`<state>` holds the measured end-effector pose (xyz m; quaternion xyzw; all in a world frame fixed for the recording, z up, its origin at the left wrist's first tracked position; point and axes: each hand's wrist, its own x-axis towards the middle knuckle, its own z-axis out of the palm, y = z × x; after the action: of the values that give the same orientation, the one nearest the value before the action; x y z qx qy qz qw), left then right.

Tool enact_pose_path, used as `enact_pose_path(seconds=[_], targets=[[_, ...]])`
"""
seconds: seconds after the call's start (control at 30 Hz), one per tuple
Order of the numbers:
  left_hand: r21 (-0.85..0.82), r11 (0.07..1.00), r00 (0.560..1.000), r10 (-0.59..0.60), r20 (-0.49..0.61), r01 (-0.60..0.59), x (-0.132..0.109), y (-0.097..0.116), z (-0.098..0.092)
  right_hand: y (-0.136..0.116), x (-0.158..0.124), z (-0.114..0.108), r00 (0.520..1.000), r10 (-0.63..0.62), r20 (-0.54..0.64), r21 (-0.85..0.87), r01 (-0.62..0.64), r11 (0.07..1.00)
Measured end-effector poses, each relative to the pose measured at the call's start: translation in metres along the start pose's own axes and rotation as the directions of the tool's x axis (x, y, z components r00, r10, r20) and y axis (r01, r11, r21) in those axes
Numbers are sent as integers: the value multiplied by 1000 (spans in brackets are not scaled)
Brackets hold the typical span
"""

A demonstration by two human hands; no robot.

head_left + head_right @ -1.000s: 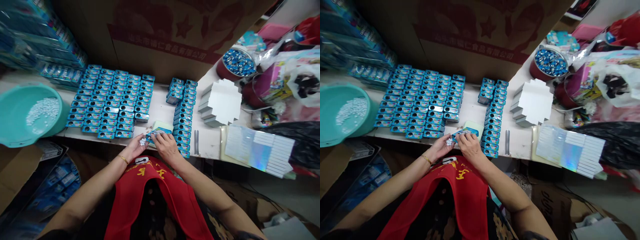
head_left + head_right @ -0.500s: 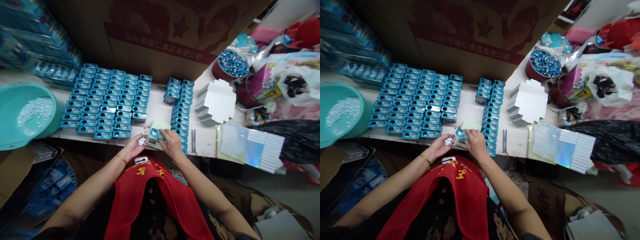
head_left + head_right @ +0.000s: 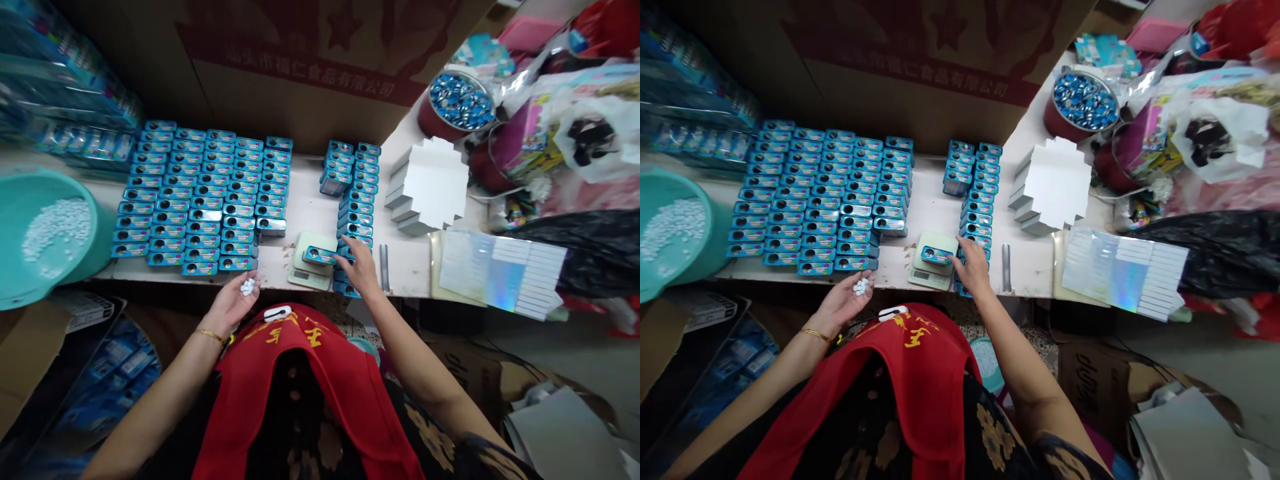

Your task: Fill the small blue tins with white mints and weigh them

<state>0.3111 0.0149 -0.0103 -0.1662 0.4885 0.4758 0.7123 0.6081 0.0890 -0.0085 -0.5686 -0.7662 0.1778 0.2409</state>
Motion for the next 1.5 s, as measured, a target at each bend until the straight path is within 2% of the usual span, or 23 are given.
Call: enact_pose_path(seconds=[0.13, 0.37, 0.5, 0.67, 0.9, 1.23, 1.5], targets=[[-49, 998, 997, 40, -64, -43, -3, 5, -14, 8, -4, -15, 991, 51, -126, 22, -48, 999], [-70, 995, 993, 58, -104, -66, -9, 3, -22, 9, -11, -13, 981, 82, -174, 34, -77, 996], [-74, 995, 990, 49, -134, -59, -12, 1, -20, 6, -11, -9, 990, 81, -113, 6, -80, 997], [-48, 997, 990, 49, -130, -56, -10, -1, -24, 4, -8, 0, 1000, 9, -5, -56, -9, 998], [-40, 998, 993, 49, -107, -54, -10, 2, -30, -7, 7, 13, 980, -61, 188, -114, 83, 990], [-106, 993, 987, 37, -157, -54, -12, 14, -43, -11, 11, 24, 956, -45, 290, -147, 91, 985], [-83, 993, 986, 76, -148, -89, -12, 19, -50, -19, 9, 26, 954, -36, 298, -207, 101, 973]])
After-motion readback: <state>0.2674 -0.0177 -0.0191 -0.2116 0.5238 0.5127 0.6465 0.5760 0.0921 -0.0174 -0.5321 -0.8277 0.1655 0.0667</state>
